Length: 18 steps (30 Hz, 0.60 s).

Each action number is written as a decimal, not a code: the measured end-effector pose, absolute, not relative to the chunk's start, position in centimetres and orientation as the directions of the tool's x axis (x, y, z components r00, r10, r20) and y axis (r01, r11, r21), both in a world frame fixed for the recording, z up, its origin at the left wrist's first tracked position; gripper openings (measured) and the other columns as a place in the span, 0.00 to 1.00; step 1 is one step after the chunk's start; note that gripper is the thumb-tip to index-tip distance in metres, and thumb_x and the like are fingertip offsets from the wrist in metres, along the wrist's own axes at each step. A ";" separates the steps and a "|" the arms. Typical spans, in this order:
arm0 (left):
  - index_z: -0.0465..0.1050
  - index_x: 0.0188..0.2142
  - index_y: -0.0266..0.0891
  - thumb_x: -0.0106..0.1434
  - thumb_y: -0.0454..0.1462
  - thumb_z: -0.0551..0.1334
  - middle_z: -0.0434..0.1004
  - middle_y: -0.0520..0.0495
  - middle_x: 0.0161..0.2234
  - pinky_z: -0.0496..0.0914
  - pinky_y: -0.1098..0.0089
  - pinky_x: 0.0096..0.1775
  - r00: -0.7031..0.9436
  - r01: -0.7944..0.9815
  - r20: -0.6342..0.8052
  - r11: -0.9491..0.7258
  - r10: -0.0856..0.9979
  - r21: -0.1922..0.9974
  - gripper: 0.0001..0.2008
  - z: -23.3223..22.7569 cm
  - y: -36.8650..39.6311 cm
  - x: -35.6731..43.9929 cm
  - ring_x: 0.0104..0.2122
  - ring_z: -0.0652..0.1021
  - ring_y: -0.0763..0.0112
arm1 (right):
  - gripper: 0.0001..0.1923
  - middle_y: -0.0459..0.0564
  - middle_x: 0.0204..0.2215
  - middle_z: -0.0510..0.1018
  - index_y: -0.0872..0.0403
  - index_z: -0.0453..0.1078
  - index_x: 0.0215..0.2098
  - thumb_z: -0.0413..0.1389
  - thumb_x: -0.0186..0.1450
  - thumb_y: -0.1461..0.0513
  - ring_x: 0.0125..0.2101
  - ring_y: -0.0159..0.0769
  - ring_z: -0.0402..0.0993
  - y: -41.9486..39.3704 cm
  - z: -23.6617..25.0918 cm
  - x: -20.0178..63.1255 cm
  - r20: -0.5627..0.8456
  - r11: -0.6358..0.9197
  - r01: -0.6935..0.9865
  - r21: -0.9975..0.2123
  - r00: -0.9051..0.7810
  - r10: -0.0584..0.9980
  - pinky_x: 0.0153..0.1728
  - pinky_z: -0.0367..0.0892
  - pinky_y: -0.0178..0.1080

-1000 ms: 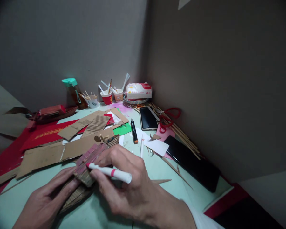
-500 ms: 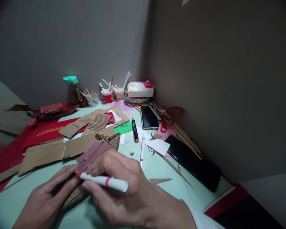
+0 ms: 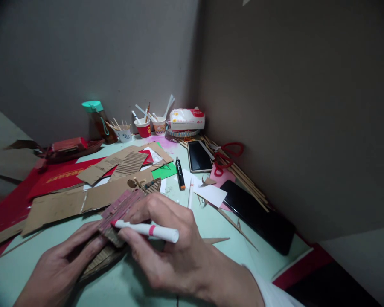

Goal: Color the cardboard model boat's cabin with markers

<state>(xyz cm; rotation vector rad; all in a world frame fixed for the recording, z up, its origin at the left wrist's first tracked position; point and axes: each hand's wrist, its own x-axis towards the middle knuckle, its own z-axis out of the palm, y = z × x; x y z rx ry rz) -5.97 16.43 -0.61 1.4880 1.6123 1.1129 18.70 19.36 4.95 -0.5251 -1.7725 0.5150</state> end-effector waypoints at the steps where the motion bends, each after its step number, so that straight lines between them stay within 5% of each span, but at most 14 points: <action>1: 0.89 0.42 0.46 0.60 0.60 0.72 0.90 0.40 0.47 0.84 0.58 0.52 -0.118 0.402 0.061 -0.008 0.991 0.916 0.24 -0.6 16.4 -6.0 0.49 0.88 0.50 | 0.07 0.52 0.31 0.84 0.53 0.71 0.38 0.64 0.70 0.68 0.32 0.36 0.82 19.4 4.9 18.7 0.763 0.799 0.082 -0.595 -0.254 0.594 0.31 0.76 0.35; 18: 0.89 0.39 0.48 0.55 0.64 0.71 0.91 0.41 0.46 0.83 0.56 0.52 -0.145 0.408 0.019 0.043 0.989 0.912 0.27 0.4 16.8 -5.2 0.48 0.88 0.49 | 0.07 0.52 0.31 0.84 0.53 0.70 0.37 0.63 0.70 0.68 0.31 0.36 0.82 19.3 4.9 18.7 0.764 0.803 0.076 -0.590 -0.268 0.587 0.30 0.76 0.34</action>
